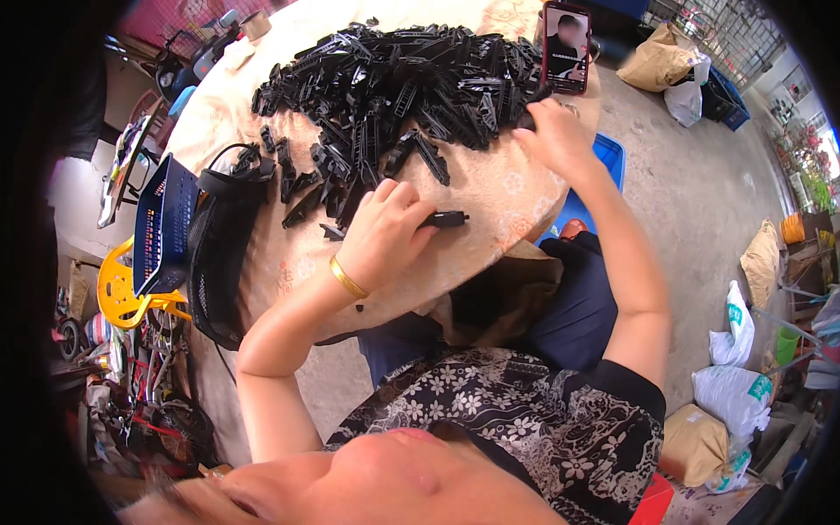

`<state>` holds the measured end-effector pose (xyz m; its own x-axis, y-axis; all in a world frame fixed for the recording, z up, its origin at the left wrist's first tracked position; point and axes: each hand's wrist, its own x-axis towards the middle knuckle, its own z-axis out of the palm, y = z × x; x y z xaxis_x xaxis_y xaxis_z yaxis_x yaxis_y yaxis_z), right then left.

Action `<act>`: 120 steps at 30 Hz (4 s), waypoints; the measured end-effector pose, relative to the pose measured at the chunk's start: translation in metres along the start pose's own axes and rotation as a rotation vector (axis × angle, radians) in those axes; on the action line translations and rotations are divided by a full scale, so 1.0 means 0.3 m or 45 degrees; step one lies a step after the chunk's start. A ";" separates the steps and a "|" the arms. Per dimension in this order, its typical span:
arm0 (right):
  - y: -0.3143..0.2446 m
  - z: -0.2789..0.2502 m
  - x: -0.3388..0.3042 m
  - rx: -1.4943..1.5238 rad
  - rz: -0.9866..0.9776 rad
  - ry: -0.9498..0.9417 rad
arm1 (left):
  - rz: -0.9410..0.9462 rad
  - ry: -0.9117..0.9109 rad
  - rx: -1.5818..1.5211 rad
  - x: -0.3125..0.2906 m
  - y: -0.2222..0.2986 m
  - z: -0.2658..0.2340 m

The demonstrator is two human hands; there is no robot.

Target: The person assembles black plastic components by connecting small pieces together by hand and stacks the assembled pieces on the table.

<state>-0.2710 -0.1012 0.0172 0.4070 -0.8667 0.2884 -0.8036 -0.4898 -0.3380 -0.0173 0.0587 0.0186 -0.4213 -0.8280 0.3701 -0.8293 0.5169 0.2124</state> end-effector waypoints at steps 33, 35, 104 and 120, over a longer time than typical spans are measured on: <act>-0.690 0.238 0.382 -0.706 -0.520 -0.360 | 0.014 0.036 -0.086 -0.009 0.016 0.010; -0.679 0.256 0.380 -0.695 -0.558 -0.296 | 0.019 0.048 -0.089 -0.006 0.013 0.013; -0.280 -0.066 -0.230 0.618 -0.728 -0.654 | 0.022 -0.102 -0.242 -0.002 -0.069 -0.120; -0.520 0.227 0.169 -0.233 -0.736 -0.092 | -0.123 0.025 -0.008 -0.015 -0.042 -0.075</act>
<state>-0.0955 -0.0752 0.0234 0.8227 -0.4729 0.3155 -0.5028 -0.8642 0.0160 0.0033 0.0608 0.0345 -0.3319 -0.8698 0.3650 -0.8634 0.4360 0.2539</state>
